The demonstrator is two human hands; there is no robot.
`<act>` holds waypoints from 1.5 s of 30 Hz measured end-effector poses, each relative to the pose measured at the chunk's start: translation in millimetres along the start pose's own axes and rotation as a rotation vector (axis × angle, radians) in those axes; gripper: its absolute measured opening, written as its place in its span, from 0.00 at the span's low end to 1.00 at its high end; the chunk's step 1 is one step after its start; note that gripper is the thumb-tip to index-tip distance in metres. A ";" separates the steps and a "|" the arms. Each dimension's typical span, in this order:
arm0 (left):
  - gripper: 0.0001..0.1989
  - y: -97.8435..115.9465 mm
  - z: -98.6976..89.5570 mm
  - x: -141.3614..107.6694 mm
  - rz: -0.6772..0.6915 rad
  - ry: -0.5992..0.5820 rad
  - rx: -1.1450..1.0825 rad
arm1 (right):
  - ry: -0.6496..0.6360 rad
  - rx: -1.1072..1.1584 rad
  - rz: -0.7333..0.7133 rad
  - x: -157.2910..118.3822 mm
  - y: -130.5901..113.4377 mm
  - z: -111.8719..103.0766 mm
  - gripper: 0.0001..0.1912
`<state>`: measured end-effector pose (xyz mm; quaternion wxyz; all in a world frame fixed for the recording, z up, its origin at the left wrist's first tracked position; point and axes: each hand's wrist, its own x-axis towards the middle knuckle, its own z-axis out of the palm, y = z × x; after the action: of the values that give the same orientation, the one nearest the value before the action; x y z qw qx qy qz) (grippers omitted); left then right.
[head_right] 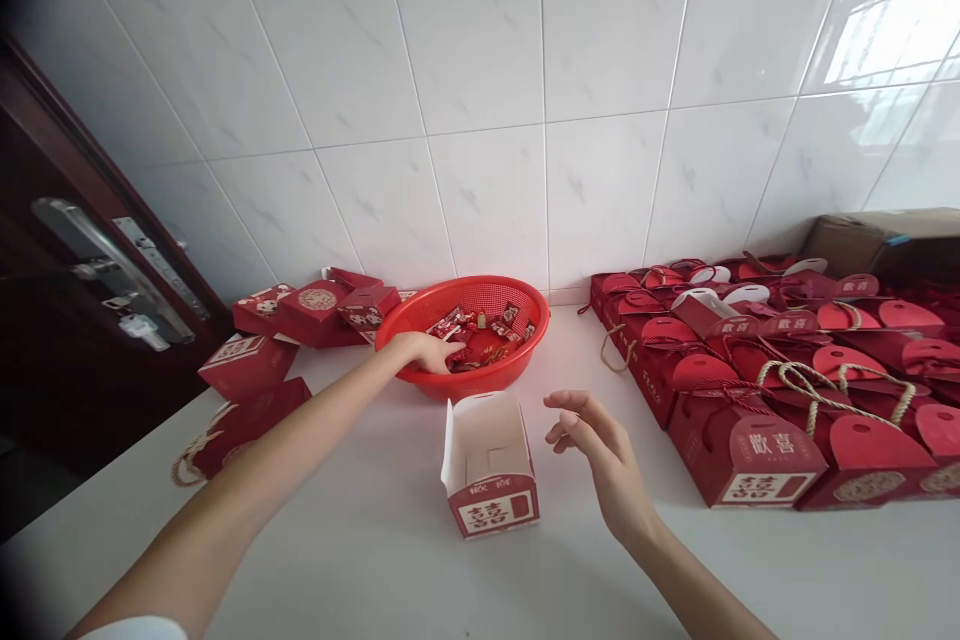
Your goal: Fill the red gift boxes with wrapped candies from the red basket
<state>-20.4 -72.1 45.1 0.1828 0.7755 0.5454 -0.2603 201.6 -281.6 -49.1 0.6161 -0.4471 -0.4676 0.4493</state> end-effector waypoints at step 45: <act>0.18 -4.6 31.0 26.6 0.553 0.754 -1.101 | -0.117 0.044 -0.133 192.1 -2.3 74.7 0.25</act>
<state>-23.9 -68.1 4.3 0.4055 0.7176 0.4073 0.3934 159.4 -85.7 -1.1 0.6258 -0.3745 -0.5215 0.4430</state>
